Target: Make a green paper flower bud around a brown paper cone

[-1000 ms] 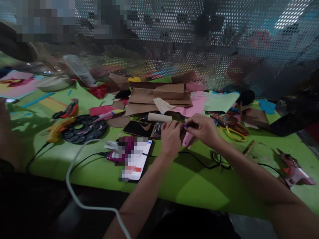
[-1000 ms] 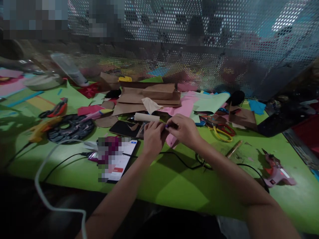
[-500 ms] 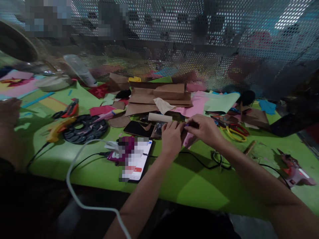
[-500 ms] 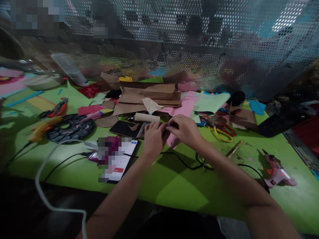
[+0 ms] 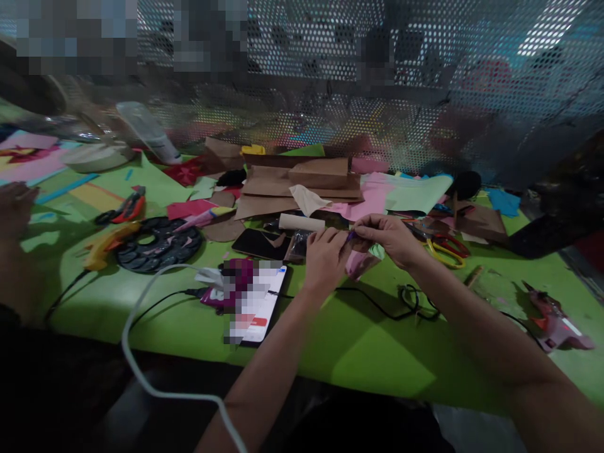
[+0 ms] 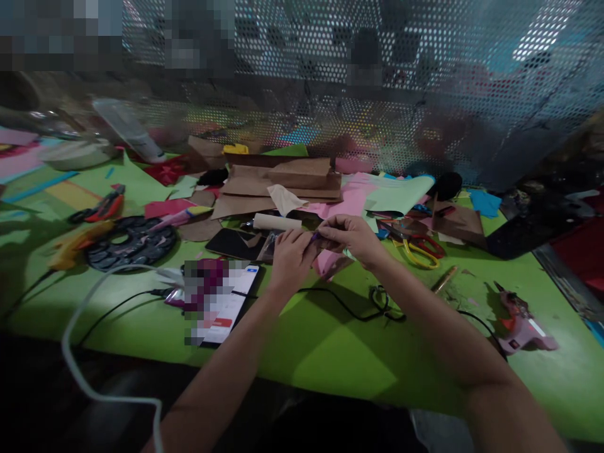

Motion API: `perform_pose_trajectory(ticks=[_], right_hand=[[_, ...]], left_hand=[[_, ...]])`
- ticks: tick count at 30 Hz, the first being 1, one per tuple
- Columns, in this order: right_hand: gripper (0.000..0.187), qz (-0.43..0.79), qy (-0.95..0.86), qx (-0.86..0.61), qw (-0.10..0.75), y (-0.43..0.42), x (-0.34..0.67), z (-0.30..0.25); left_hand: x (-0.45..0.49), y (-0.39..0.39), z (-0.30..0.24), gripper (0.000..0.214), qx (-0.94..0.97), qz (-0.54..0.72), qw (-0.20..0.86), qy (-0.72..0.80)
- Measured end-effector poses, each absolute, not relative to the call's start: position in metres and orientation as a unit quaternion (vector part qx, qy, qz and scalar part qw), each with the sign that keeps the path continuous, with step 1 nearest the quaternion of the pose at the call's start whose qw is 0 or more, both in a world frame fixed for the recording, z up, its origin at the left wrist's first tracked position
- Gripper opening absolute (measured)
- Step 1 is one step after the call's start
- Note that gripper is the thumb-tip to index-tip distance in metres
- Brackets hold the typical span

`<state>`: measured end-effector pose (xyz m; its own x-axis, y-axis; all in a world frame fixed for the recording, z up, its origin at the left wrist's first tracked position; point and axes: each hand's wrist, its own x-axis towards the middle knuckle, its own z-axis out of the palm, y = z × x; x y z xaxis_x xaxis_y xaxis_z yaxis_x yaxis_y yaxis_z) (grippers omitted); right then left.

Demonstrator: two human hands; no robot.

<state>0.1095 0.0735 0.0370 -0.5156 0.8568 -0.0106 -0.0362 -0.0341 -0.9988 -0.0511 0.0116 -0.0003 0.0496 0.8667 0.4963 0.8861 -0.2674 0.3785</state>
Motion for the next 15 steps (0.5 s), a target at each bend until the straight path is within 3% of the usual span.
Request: perform_pose_trajectory(ticks=[9, 15], right_hand=[[0.036, 0.687, -0.519, -0.335, 0.383, 0.0780, 0.1105, 0.0365], [0.033, 0.709, -0.490, -0.306, 0.405, 0.0783, 0.1138, 0.0403]], left_hand=[[-0.0531, 0.0118, 0.0013, 0.027, -0.712, -0.322, -0.003, -0.624], [-0.0548, 0.0114, 0.0020, 0.027, -0.694, -0.235, 0.005, -0.681]])
